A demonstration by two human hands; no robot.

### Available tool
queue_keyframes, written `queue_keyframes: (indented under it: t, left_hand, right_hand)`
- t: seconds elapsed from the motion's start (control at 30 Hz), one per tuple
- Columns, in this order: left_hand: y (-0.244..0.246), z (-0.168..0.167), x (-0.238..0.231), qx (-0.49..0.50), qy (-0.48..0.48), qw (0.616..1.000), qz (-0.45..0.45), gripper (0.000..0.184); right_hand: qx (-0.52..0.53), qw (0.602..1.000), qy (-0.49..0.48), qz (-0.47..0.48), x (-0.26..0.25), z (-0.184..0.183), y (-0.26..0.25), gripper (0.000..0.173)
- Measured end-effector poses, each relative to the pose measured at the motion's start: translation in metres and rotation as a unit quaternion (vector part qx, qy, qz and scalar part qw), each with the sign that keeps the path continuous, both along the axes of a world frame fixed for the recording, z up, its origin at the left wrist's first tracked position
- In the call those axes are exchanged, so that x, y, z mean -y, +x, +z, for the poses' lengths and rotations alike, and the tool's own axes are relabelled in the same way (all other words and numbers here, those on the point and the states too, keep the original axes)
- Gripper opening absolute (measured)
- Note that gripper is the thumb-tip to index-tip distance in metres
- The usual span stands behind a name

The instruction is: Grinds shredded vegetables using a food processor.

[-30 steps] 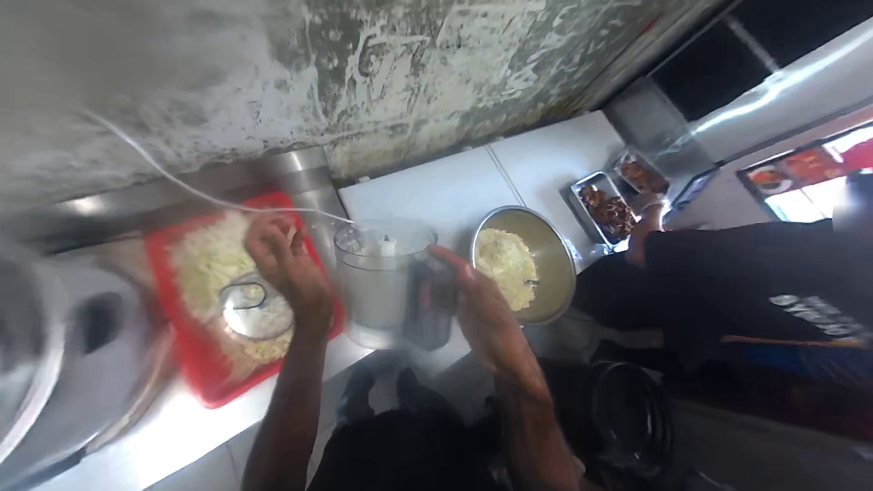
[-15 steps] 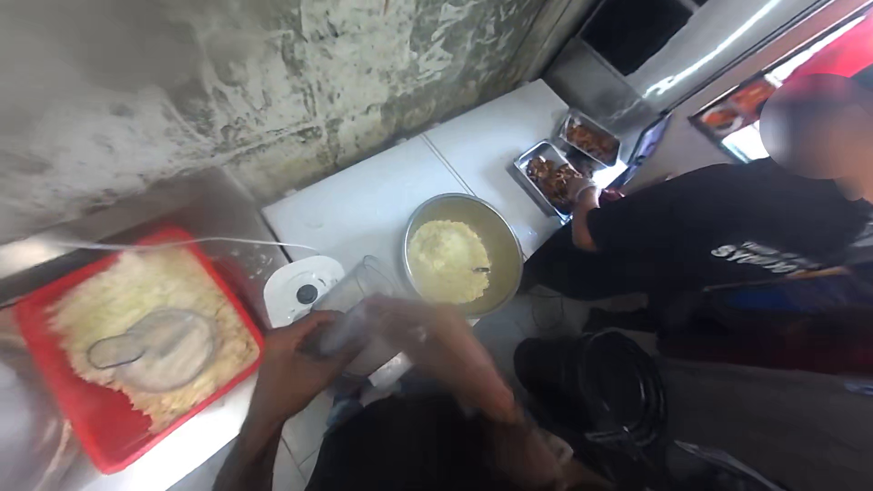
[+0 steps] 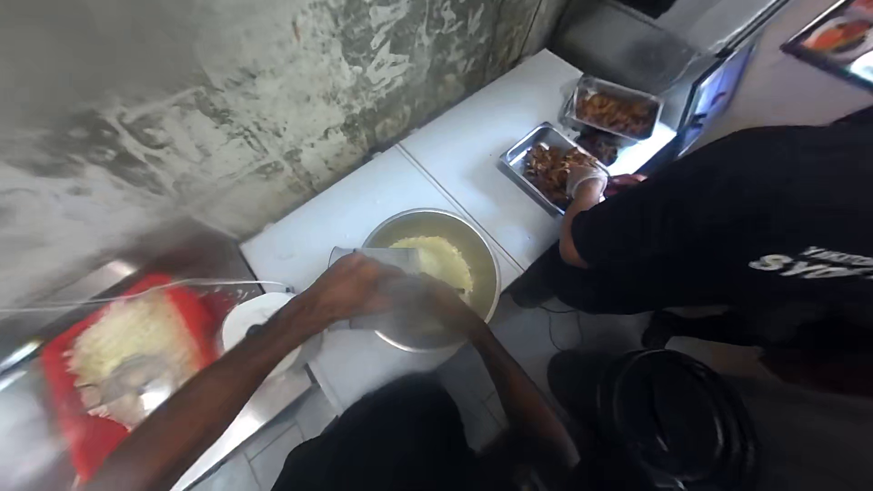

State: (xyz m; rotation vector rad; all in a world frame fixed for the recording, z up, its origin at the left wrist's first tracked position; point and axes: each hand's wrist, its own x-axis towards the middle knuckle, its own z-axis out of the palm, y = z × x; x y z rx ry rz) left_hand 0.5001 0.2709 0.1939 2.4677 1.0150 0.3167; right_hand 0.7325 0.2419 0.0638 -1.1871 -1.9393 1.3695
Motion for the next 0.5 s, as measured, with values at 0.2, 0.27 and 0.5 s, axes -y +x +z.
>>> queue_keyframes:
  t: [0.2, 0.27, 0.5]
  left_hand:
    - [0.071, -0.020, -0.030, -0.260, -0.046, 0.961, -0.078, 0.042]
    - [0.089, -0.015, -0.013, -0.283, -0.040, 0.951, -0.113, 0.047]
    - [0.127, -0.024, 0.011, -0.281, -0.034, 0.947, -0.155, 0.032]
  right_hand:
    - [0.027, 0.992, -0.057, -0.112, -0.001, -0.081, 0.059, 0.047]
    - [0.088, 0.985, -0.066, -0.134, 0.007, -0.076, 0.062, 0.047]
    - [0.210, 0.955, -0.008, -0.211, 0.022, -0.032, 0.048, 0.041]
